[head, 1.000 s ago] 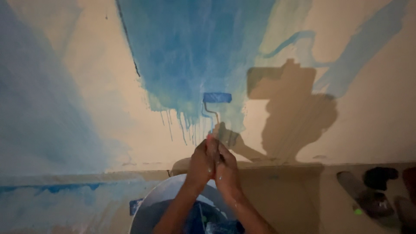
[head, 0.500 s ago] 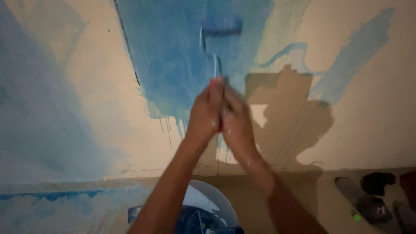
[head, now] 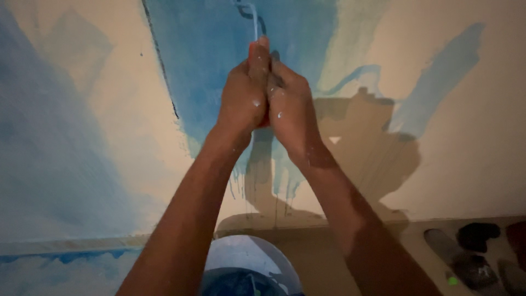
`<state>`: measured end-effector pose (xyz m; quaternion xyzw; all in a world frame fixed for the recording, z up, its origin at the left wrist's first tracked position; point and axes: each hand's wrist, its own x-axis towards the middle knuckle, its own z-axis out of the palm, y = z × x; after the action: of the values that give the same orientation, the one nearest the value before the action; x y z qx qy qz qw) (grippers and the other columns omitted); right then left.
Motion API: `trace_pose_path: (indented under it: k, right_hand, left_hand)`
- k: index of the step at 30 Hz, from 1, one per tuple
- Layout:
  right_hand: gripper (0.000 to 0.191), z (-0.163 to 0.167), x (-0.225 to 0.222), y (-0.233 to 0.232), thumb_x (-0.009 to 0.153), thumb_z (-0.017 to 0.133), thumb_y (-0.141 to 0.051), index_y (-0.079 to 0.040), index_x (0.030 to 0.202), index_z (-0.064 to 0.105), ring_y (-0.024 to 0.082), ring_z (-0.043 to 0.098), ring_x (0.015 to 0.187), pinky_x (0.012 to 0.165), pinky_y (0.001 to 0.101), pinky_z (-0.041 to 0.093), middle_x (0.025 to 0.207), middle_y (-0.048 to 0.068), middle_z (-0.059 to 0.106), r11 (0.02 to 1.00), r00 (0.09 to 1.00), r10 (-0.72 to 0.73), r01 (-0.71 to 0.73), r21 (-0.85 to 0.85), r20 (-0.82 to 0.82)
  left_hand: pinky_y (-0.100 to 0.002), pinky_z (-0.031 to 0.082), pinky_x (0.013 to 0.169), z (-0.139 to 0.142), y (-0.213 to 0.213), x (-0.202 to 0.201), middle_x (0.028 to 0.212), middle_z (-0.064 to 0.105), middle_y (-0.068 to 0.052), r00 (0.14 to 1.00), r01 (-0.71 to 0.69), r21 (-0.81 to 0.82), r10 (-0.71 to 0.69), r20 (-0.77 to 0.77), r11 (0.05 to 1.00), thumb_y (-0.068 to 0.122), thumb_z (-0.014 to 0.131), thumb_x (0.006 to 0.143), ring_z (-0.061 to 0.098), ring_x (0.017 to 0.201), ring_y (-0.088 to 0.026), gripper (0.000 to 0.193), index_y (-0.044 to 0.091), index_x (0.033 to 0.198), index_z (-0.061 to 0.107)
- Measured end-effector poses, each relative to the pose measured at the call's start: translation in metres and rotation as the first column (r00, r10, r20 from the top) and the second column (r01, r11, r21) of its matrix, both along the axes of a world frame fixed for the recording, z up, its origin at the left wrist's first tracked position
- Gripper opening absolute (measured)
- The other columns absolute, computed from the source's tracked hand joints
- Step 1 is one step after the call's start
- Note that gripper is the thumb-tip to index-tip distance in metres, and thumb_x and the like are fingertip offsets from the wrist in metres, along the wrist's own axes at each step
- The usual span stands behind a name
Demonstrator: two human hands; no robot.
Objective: The person paints a wall with light blue paint using a roller. They repeatedly dip the roller into a bucket of paint and apply it to the wall in vertical strokes, covering a large area.
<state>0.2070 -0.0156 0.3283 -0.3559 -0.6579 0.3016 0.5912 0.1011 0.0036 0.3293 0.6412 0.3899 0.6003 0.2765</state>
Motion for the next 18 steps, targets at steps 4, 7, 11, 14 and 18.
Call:
trace_pose_path:
  k: [4,7,11,14,18]
  right_hand:
    - [0.035,-0.027,-0.011,-0.014,0.103,0.050,-0.030,-0.003,0.113,0.070,0.013,0.059,0.074,0.064,0.0315,0.049,0.084,0.004,0.066,0.999,0.998,-0.001,-0.002,-0.052,-0.056]
    - [0.036,-0.055,-0.015,-0.031,0.106,0.051,-0.031,0.000,0.106,0.070,0.013,0.058,0.072,0.064,0.0300,0.049,0.082,0.005,0.064,0.992,0.999,-0.053,0.052,-0.111,-0.012]
    - [0.039,-0.055,-0.023,-0.026,0.107,0.052,-0.032,0.002,0.116,0.068,0.012,0.061,0.079,0.068,0.0300,0.051,0.089,0.005,0.067,0.980,0.999,-0.035,0.039,0.196,-0.028]
    - [0.040,-0.030,-0.029,-0.011,0.105,0.047,-0.036,-0.005,0.114,0.070,0.014,0.057,0.066,0.055,0.0325,0.044,0.078,0.006,0.063,0.988,0.999,-0.028,0.025,-0.154,-0.019]
    - [0.038,0.002,-0.036,0.003,0.103,0.043,-0.030,-0.005,0.116,0.069,0.013,0.064,0.071,0.061,0.0290,0.052,0.083,0.004,0.068,1.000,0.999,0.014,-0.015,-0.023,-0.053]
  left_hand:
    - [-0.036,0.052,0.070,-0.026,-0.019,-0.003,0.081,0.067,-0.011,1.000,-0.007,-0.094,0.009,0.020,0.996,0.067,0.033,0.098,0.064,0.076,-0.022,0.071,0.005,0.092,0.068]
    - [-0.035,0.053,0.075,-0.053,-0.039,-0.002,0.086,0.070,-0.010,0.998,0.011,-0.105,-0.005,0.056,0.994,0.066,0.034,0.097,0.067,0.083,-0.021,0.068,0.007,0.102,0.068]
    - [-0.036,0.054,0.073,-0.051,-0.032,-0.013,0.078,0.071,-0.012,0.999,-0.047,-0.071,0.045,-0.029,0.996,0.067,0.034,0.097,0.070,0.075,-0.023,0.070,0.005,0.095,0.067]
    - [-0.042,0.055,0.058,-0.026,-0.011,-0.023,0.068,0.067,-0.014,0.989,-0.103,-0.188,0.080,-0.124,0.977,0.067,0.027,0.097,0.066,0.060,-0.026,0.074,0.006,0.085,0.068]
    - [-0.038,0.054,0.061,0.007,0.001,-0.035,0.071,0.068,-0.011,0.989,-0.087,0.045,0.092,-0.116,0.995,0.069,0.030,0.098,0.066,0.064,-0.020,0.076,0.005,0.083,0.068]
